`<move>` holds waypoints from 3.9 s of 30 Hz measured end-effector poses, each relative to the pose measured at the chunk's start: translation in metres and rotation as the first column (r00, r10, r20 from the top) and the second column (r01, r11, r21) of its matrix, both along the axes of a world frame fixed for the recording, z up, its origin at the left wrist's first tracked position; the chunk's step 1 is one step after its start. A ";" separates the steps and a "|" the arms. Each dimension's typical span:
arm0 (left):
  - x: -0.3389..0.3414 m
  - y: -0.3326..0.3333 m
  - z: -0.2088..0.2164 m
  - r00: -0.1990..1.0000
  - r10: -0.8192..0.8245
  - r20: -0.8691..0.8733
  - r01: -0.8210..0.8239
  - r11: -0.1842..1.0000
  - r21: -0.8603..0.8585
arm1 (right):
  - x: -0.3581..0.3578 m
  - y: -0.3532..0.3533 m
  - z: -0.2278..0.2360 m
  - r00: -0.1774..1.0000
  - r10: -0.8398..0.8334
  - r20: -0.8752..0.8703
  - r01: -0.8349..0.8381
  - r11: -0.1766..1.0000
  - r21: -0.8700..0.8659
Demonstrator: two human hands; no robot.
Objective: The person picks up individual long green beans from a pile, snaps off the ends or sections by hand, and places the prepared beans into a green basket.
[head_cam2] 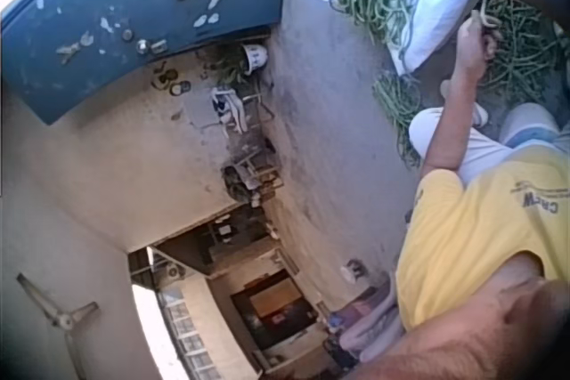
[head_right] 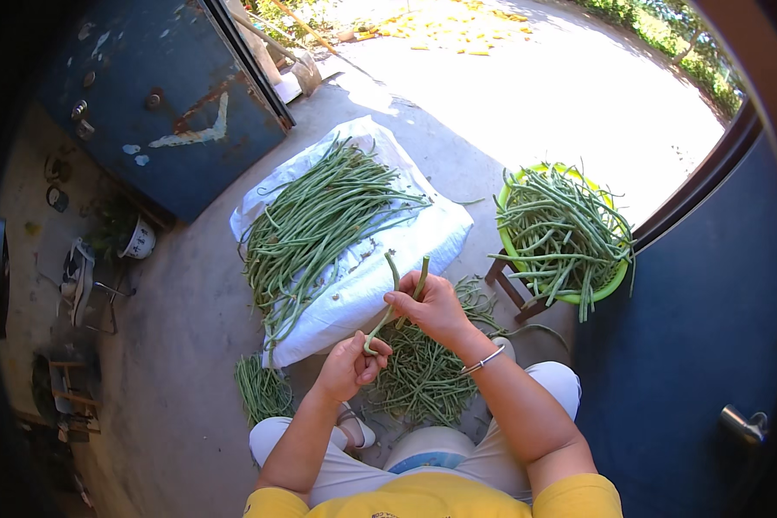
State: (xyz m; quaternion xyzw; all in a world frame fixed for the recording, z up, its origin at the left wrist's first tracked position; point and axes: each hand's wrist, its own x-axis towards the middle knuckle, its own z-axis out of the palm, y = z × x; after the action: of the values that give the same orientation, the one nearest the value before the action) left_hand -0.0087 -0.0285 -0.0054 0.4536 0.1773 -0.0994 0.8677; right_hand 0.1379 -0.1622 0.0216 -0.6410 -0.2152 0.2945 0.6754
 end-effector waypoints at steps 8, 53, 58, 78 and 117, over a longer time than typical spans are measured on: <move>0.002 0.020 -0.005 0.977 0.210 -0.036 -0.196 0.955 0.224 | 0.003 -0.006 -0.004 0.967 -0.053 0.251 0.079 0.992 -0.097; 0.034 0.066 -0.005 0.962 0.176 0.210 -0.215 0.012 0.977 | 0.029 -0.013 0.009 0.910 -0.257 -0.325 0.327 0.928 0.181; 0.068 0.107 -0.033 0.962 0.225 -0.156 0.192 -0.146 0.971 | 0.030 -0.010 0.003 0.925 -0.160 -0.343 0.242 0.947 0.212; -0.015 -0.020 0.040 0.987 -0.158 -0.023 0.109 0.555 0.825 | -0.009 -0.002 -0.016 0.729 0.117 -0.674 -0.120 0.992 0.042; 0.008 -0.006 -0.004 0.997 -0.036 0.066 0.031 0.997 0.077 | -0.015 -0.002 -0.010 0.956 0.109 0.273 -0.100 0.994 -0.047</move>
State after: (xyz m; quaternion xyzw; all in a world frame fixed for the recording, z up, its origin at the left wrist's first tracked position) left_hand -0.0006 -0.0348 -0.0091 0.4924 0.1441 -0.0917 0.8534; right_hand 0.1226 -0.1642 0.0118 -0.6743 -0.3355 0.2415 0.6119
